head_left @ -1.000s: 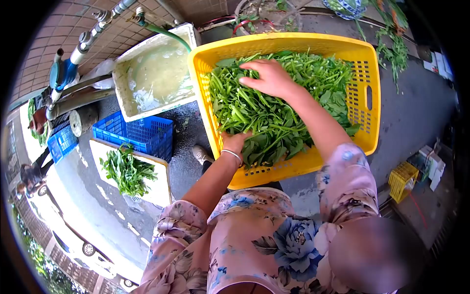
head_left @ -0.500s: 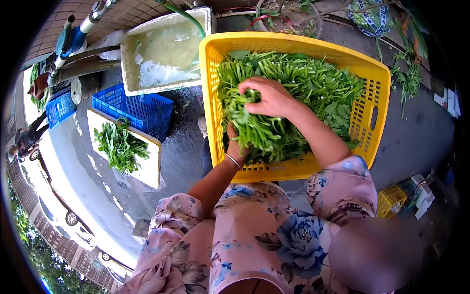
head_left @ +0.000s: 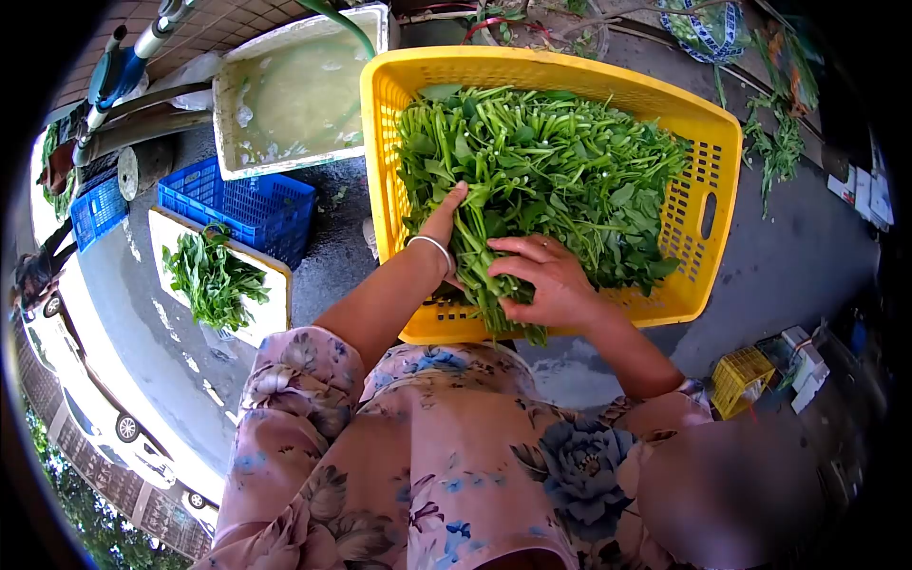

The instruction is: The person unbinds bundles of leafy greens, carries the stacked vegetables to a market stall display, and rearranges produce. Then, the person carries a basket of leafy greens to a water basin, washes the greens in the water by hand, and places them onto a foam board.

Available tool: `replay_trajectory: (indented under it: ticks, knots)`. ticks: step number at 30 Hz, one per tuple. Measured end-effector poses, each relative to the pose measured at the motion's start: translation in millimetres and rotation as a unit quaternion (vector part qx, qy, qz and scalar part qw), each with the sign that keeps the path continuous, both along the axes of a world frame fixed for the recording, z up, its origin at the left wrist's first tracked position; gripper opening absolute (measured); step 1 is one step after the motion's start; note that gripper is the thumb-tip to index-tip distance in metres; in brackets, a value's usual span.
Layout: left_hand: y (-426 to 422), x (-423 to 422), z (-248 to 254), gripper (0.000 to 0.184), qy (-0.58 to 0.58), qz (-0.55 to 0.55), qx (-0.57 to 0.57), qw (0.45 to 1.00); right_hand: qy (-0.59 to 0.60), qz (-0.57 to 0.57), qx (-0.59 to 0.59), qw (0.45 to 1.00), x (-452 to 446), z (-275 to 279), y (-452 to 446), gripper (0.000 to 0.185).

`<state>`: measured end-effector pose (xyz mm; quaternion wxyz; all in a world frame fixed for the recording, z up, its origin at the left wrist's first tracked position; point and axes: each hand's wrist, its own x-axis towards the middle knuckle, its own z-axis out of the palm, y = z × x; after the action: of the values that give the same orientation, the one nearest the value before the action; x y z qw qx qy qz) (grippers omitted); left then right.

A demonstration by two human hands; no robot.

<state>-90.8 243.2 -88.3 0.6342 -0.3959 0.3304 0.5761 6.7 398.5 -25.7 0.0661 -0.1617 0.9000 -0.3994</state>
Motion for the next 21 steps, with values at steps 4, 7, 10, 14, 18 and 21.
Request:
replay_trajectory:
  ticks: [4,7,10,14,18,21]
  knots:
    - [2.5,1.7,-5.7,0.056,0.045,-0.019,-0.027,0.998,-0.193,0.023,-0.035,0.98,-40.3,31.0,6.5,0.032]
    - [2.2,4.7,-9.5,0.045,0.043,-0.015,-0.09,0.995,-0.14,-0.153,0.066,0.976,-118.6,26.0,5.3,0.04]
    - [1.2,8.0,-10.3,0.045,0.05,-0.009,-0.133,0.99,-0.114,-0.159,0.228,0.954,-170.6,-42.3,-21.4,0.06]
    - [-12.0,16.2,-41.2,0.043,0.066,-0.016,-0.104,0.992,-0.258,0.001,0.373,0.891,-161.5,-50.9,-38.4,0.059]
    - [-22.4,11.0,-44.0,0.051,0.05,-0.098,-0.132,0.985,-0.101,-0.03,0.275,0.956,-93.6,-58.3,-8.8,0.011]
    - [-20.6,-1.6,-3.2,0.076,0.05,-0.153,-0.113,0.981,-0.004,-0.097,0.19,0.977,-21.8,-57.4,1.2,0.009]
